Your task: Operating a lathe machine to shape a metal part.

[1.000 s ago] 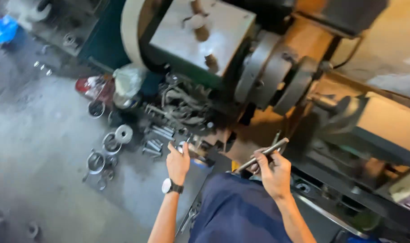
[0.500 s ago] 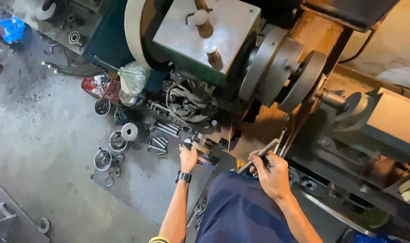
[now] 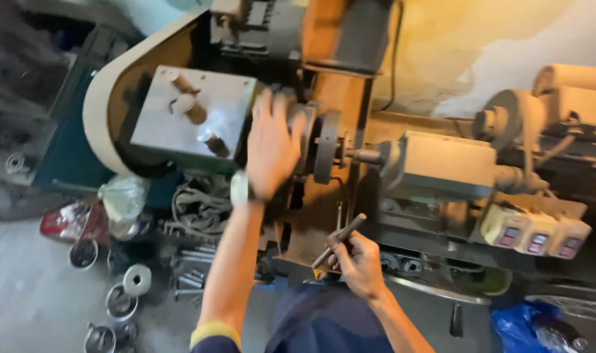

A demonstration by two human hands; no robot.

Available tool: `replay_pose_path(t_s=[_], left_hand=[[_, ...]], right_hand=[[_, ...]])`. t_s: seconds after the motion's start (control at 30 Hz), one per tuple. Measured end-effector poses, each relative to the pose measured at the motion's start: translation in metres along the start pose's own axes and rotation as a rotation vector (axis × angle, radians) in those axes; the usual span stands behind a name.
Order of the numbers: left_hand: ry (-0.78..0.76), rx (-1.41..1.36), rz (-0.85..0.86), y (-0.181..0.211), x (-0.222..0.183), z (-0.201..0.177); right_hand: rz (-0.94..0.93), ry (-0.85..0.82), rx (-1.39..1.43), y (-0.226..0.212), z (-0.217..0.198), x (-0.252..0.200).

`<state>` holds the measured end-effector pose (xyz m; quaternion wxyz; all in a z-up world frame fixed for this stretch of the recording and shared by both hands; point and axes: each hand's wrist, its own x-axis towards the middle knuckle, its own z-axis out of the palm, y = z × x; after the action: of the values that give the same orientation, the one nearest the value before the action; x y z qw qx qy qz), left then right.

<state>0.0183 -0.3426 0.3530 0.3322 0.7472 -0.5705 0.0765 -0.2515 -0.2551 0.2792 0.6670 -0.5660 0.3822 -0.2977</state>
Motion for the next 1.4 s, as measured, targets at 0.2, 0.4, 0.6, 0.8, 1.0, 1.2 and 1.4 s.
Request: replay_pose_path(t_s=[0.2, 0.4, 0.6, 0.8, 1.0, 1.2, 1.4], left_hand=[[-0.288, 0.199, -0.406, -0.05, 0.062, 0.072], [0.172, -0.17, -0.26, -0.006, -0.017, 0.023], [0.22, -0.342, -0.443, -0.04, -0.186, 0.085], [0.506, -0.191, -0.063, 0.012, -0.118, 0.015], [-0.122, -0.082, -0.121, -0.031, 0.028, 0.032], [-0.49, 0.212, -0.354, -0.046, 0.073, 0.066], [-0.358, 0.189, -0.438, -0.037, 0.069, 0.058]], right_hand=[[-0.034, 0.041, 0.049, -0.005, -0.005, -0.022], [0.069, 0.061, 0.061, -0.01, -0.003, -0.019], [0.023, 0.026, -0.041, 0.003, -0.001, -0.01], [0.146, -0.007, -0.035, 0.0, 0.002, -0.006], [0.089, -0.029, -0.041, 0.005, -0.008, -0.001], [-0.262, 0.102, -0.052, -0.053, -0.061, 0.065], [-0.355, 0.246, -0.248, -0.13, -0.07, 0.212]])
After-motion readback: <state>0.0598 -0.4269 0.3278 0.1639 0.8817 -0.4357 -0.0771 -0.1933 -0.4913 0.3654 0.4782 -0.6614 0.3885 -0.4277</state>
